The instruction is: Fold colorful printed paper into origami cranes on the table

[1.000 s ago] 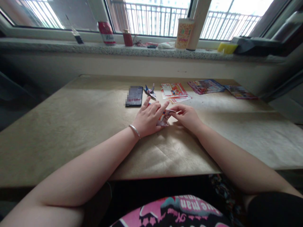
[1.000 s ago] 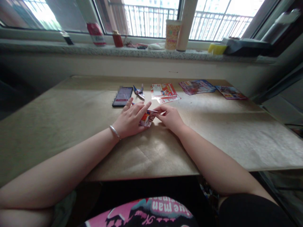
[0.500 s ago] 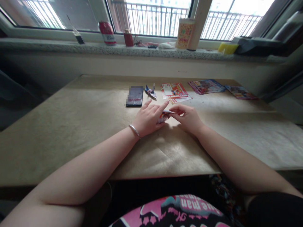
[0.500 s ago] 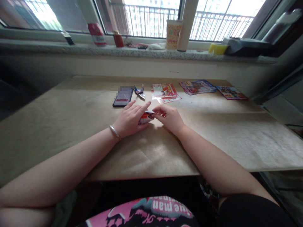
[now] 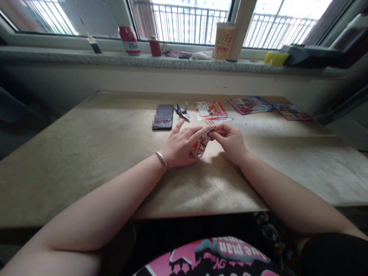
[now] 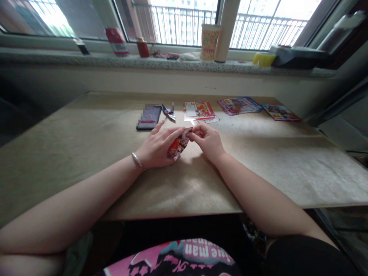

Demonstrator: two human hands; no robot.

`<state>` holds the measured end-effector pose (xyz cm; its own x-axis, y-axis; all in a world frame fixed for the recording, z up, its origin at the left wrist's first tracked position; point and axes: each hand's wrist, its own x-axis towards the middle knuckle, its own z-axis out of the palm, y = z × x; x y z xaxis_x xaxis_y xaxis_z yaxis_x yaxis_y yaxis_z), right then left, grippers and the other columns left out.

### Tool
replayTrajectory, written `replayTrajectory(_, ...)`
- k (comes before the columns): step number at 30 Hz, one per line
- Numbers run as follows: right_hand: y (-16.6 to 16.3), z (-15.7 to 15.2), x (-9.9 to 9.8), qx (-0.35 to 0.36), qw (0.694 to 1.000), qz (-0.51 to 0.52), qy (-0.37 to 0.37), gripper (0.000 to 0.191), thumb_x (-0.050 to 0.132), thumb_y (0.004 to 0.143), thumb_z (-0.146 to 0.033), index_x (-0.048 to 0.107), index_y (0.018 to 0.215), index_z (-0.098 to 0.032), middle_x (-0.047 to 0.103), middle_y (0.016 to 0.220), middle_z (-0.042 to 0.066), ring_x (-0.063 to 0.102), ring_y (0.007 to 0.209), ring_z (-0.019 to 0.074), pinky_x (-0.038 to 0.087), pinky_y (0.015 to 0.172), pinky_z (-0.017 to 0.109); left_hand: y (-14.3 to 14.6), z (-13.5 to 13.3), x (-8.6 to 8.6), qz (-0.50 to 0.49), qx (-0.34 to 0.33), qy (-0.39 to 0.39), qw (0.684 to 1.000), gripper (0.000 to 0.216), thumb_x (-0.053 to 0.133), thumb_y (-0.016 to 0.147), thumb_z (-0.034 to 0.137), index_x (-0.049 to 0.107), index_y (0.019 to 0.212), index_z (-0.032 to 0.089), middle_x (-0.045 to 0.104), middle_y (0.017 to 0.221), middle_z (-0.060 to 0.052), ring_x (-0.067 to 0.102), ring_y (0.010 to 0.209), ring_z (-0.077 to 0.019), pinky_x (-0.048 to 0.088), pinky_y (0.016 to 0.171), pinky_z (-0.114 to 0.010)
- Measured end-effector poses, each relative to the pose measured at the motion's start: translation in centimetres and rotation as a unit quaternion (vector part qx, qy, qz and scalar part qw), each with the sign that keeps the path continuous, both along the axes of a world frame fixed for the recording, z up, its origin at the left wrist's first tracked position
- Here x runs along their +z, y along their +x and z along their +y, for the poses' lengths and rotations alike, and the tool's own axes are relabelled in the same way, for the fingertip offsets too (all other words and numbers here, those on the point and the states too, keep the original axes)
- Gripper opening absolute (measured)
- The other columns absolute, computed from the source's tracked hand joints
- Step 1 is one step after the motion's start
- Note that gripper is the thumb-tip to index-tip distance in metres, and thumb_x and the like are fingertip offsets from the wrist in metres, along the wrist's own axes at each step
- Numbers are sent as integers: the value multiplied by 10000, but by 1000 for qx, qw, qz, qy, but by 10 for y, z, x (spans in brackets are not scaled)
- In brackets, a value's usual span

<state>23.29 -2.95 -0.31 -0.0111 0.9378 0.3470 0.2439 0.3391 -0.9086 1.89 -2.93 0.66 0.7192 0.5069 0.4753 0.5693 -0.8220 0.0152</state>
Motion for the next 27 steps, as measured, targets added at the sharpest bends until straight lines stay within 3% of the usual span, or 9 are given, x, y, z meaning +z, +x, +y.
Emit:
replayTrajectory(5,2,2,-1,-29,999,14,6,332,729,704,-501,603,774,-202,668,670,-5,639,623,140,510,614,264,-2,2,-4,-8,-6,-2,1000,859,649,723,322,252,1464,147,414,1463,-163,408,1351,-285,85,1203,-504)
replayTrajectory(14,1,10,-4,-20,998,36,-39,355,747,660,-477,597,835,-207,684,710,4,637,636,142,527,643,285,0,5,-7,-33,34,34,998,748,626,772,292,318,1437,141,575,1312,-152,580,1143,-284,345,1039,-430)
replayTrajectory(19,-1,8,-1,-53,997,50,-14,356,758,641,-481,533,722,-218,622,625,-23,593,583,127,496,583,263,1,4,-3,-21,38,42,998,772,639,794,376,318,1457,146,620,1248,-138,602,1105,-275,366,983,-394)
replayTrajectory(22,-1,6,-1,-45,998,39,-3,337,728,676,-503,563,725,-213,644,665,-8,619,628,139,509,626,276,2,3,-2,-31,49,39,998,784,623,812,382,286,1480,147,627,1242,-130,620,1070,-265,370,967,-387)
replayTrajectory(27,2,4,-3,-30,999,-9,21,303,666,758,-502,642,753,-200,668,706,7,614,665,141,500,653,274,3,2,-2,-59,63,17,996,783,603,828,373,256,1497,163,644,1233,-94,609,1094,-255,305,1059,-409)
